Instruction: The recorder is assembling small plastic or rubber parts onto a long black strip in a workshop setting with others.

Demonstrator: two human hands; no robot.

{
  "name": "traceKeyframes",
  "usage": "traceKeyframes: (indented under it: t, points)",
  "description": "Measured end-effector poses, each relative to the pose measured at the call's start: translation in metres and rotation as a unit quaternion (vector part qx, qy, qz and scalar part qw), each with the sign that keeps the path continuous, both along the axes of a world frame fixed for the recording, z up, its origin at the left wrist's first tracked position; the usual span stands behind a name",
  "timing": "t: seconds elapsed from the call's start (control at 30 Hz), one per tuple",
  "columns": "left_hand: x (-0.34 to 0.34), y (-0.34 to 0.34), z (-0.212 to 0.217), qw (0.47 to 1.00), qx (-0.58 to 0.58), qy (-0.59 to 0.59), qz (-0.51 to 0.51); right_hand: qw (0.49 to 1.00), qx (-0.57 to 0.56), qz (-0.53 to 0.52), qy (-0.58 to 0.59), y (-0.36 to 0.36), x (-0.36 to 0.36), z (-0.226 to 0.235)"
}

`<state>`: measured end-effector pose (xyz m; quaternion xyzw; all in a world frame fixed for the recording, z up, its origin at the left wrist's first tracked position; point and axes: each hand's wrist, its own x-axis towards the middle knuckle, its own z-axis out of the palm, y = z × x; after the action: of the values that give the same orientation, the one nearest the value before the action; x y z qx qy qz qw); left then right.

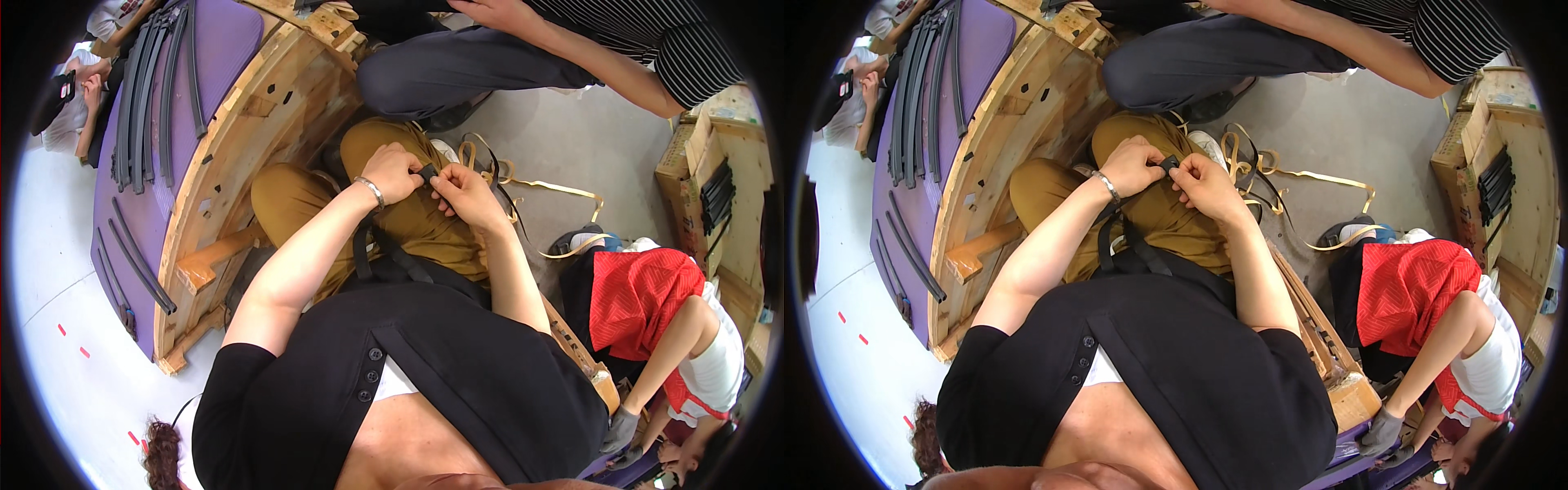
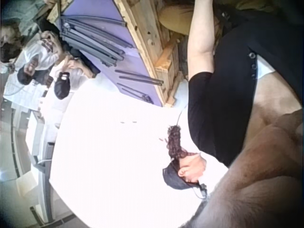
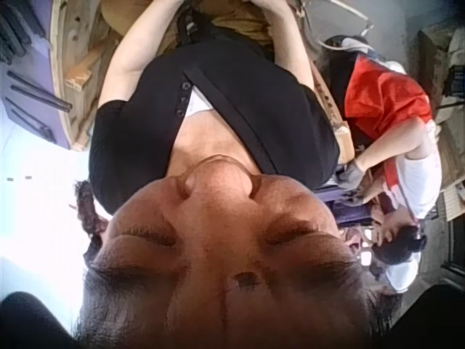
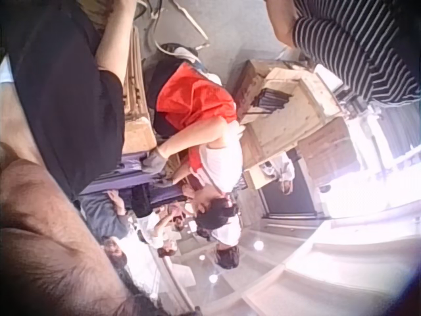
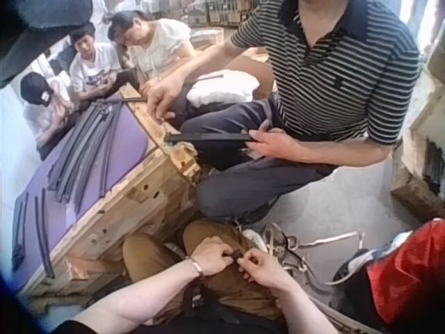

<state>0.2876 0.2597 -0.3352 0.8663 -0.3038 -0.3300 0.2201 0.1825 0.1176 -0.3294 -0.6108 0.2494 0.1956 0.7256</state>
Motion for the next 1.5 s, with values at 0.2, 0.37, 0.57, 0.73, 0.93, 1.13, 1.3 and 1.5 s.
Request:
traceKeyframes:
  t: [0.2,0.37,0.57,0.73,0.93,1.13,1.3,1.5]
  points:
    - [0.002,0.001,-0.001,0.999,-0.018,0.022,0.018,1.000,-0.010,-0.013,0.003,0.001,0.002,-0.001]
    - [0.003,0.002,0.001,0.998,-0.030,0.051,0.029,1.000,-0.012,-0.024,0.007,0.002,0.001,-0.004]
    - [0.002,0.002,0.001,0.998,-0.028,0.053,0.033,0.999,-0.023,-0.035,0.010,0.005,0.004,-0.006]
    - [0.008,0.006,-0.004,0.997,-0.029,0.066,0.037,0.998,-0.047,-0.042,0.014,0.010,0.011,-0.012]
    - [0.014,-0.010,0.009,0.981,-0.071,0.164,0.074,0.990,-0.116,-0.085,0.004,0.004,0.011,-0.001]
    - [-0.006,-0.002,0.004,0.900,-0.187,0.340,0.199,0.970,-0.215,-0.075,-0.085,0.014,0.007,-0.022]
    - [0.000,-0.002,0.009,0.867,-0.272,0.387,0.157,0.958,-0.250,-0.090,-0.111,0.010,-0.007,0.027]
    - [0.001,-0.017,0.085,0.849,-0.337,0.387,0.125,0.941,-0.237,-0.119,-0.210,0.006,-0.012,0.095]
